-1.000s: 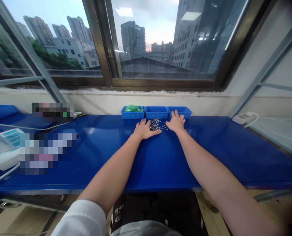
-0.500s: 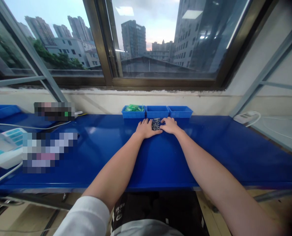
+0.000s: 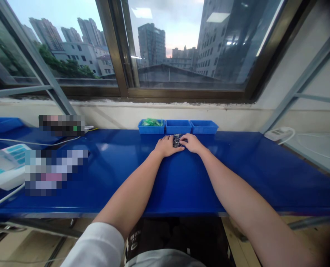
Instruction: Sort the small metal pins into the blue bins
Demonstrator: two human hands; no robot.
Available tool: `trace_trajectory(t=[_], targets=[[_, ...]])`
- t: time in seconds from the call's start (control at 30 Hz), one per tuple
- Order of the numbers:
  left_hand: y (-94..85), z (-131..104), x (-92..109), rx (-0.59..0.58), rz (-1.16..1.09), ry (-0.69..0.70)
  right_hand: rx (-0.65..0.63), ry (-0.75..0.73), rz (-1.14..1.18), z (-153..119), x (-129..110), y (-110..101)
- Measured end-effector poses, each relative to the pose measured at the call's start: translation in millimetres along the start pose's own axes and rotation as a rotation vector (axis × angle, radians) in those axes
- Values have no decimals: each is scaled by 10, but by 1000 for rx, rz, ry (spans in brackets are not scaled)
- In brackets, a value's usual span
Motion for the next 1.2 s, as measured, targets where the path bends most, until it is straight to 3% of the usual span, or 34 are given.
trace_trajectory(t=[0.2, 0.47, 0.7, 0.93, 1.2], targets=[[-5, -7, 0, 5, -11, -6, 176, -68, 132, -12, -62, -77], [-17, -15, 13, 39, 8, 39, 180, 87, 407, -7, -93, -139], [-62, -16, 62, 136, 20, 53, -6, 226, 788, 50, 7, -76], [-156, -27, 156, 231, 12, 109, -61, 261, 952, 40, -23, -89], [-144, 11, 109, 296, -64, 80, -100, 284, 984, 14, -68, -104]])
Point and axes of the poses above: each hand's wrist, its own z-axis towards the middle knuckle, its own y-axis out of the palm, x = y × z, the point moved 2 cm from there along z, towards the middle knuckle, and after that the axes turned 15 degrees about y, right-handed, at the moved point
